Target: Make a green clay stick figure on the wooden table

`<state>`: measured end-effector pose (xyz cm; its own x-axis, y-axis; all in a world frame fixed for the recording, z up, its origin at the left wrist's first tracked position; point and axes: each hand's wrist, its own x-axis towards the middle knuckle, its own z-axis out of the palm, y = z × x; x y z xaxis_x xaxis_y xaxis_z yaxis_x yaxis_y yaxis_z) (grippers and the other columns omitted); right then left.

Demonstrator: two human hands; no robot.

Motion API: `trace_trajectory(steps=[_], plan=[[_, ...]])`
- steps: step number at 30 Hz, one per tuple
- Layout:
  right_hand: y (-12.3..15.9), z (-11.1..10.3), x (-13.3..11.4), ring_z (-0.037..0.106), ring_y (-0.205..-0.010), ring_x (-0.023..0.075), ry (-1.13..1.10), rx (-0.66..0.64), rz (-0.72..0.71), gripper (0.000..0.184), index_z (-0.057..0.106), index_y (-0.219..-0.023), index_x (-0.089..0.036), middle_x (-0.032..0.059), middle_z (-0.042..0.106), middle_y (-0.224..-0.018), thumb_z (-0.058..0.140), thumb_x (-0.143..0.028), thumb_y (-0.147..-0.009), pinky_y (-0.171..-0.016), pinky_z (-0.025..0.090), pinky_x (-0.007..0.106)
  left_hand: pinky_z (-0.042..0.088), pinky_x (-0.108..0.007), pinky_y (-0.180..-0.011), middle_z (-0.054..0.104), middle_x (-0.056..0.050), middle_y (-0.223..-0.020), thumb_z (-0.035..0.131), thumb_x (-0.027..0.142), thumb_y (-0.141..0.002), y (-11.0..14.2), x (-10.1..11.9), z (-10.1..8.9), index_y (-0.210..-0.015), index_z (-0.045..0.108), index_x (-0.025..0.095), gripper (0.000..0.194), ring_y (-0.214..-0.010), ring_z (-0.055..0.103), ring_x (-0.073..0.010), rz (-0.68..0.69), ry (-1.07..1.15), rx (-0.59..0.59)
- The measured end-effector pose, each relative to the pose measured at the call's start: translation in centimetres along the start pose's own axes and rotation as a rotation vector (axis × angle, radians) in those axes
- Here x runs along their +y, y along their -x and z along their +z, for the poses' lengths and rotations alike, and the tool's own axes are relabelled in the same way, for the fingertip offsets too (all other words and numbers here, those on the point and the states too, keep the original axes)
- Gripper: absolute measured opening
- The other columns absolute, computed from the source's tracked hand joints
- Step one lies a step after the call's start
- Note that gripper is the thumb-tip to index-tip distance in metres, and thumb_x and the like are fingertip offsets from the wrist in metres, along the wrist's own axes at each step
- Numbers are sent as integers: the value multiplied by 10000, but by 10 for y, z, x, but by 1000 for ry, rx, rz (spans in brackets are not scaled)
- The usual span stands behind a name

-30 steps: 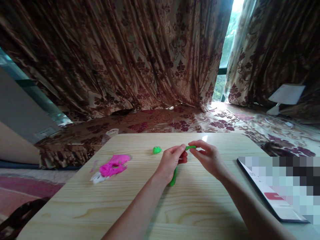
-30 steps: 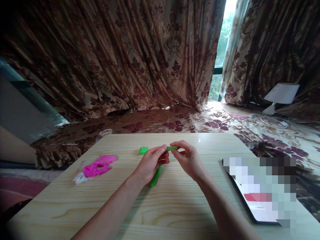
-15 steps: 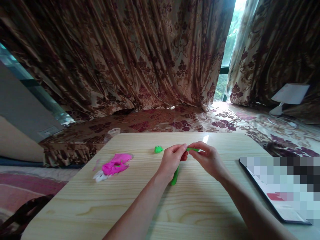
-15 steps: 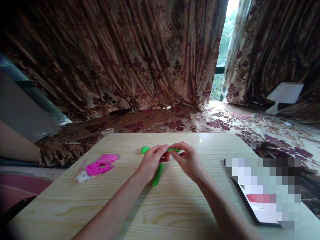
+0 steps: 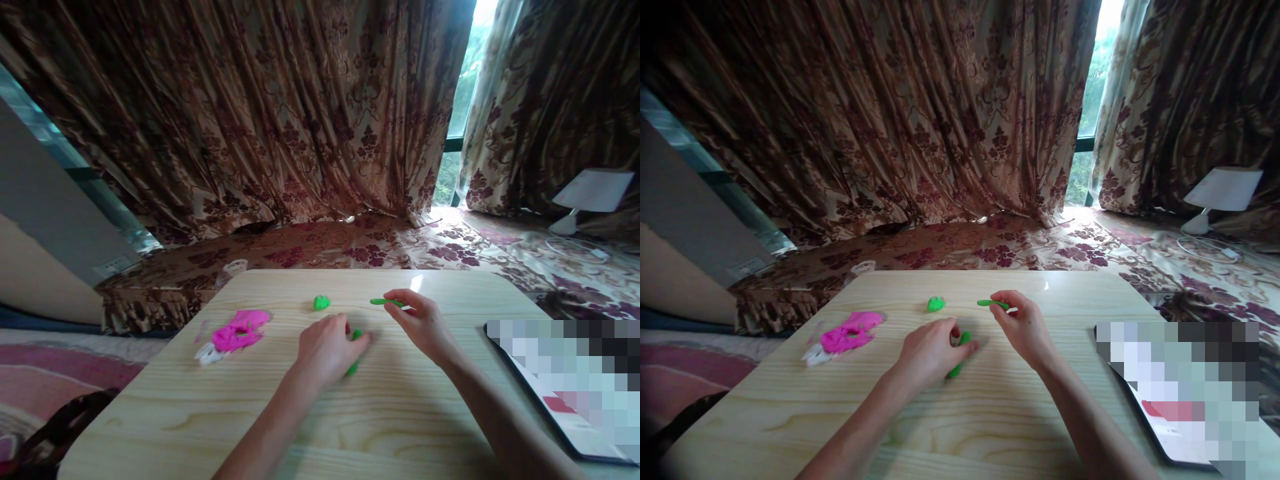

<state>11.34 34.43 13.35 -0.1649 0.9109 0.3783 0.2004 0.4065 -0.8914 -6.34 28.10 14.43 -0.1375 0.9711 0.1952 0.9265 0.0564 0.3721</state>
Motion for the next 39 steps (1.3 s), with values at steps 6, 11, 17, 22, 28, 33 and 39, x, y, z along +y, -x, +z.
trace_trajectory(steps=[6,11,17,22,28,33,39], plan=[[-3,-2,-4,533,-588,122,-89,20,27,213,641,-844,-159,25,627,-713,575,-342,-758,-519,440,234,322,-276,-582,617,-34,-683,545,385,-707,-7,5,11,-716,596,212,180,-655,547,-190,68,187,-15],[-5,-6,-6,565,-693,151,-234,35,85,254,642,-920,-159,48,653,-817,597,-340,-747,-602,490,274,407,-271,-663,612,-49,-805,447,384,-804,-19,21,1,-927,573,186,264,-739,564,-159,-1,986,-201],[-6,-1,-4,571,-688,141,-335,59,124,248,631,-913,-165,44,664,-833,640,-322,-721,-618,492,273,440,-325,-769,570,-42,-876,518,313,-797,-5,33,-2,-1045,533,203,272,-823,554,-152,-87,1565,-382],[-2,7,-10,572,-665,123,-396,19,103,211,618,-882,-172,25,663,-787,659,-298,-718,-613,481,248,432,-295,-768,575,-51,-926,577,206,-764,1,33,-1,-1014,559,183,252,-809,536,-128,-103,1666,-372],[4,9,-20,599,-646,133,-500,-92,111,174,629,-878,-174,9,667,-709,644,-274,-736,-616,493,257,381,-273,-826,626,-45,-935,618,154,-732,0,32,1,-1073,545,201,352,-904,554,-147,-150,1759,-294],[5,9,-24,614,-735,147,-471,-105,82,175,645,-889,-176,32,681,-857,645,-250,-730,-666,498,256,378,-269,-824,640,-70,-987,633,176,-720,-2,30,3,-1088,585,179,371,-910,549,-152,-143,1725,-285],[5,7,-27,618,-730,166,-441,-135,68,202,630,-909,-171,31,674,-796,628,-286,-743,-687,510,295,399,-264,-813,658,-58,-982,640,225,-716,-1,30,7,-980,658,186,268,-850,556,-126,-177,1728,-276]])
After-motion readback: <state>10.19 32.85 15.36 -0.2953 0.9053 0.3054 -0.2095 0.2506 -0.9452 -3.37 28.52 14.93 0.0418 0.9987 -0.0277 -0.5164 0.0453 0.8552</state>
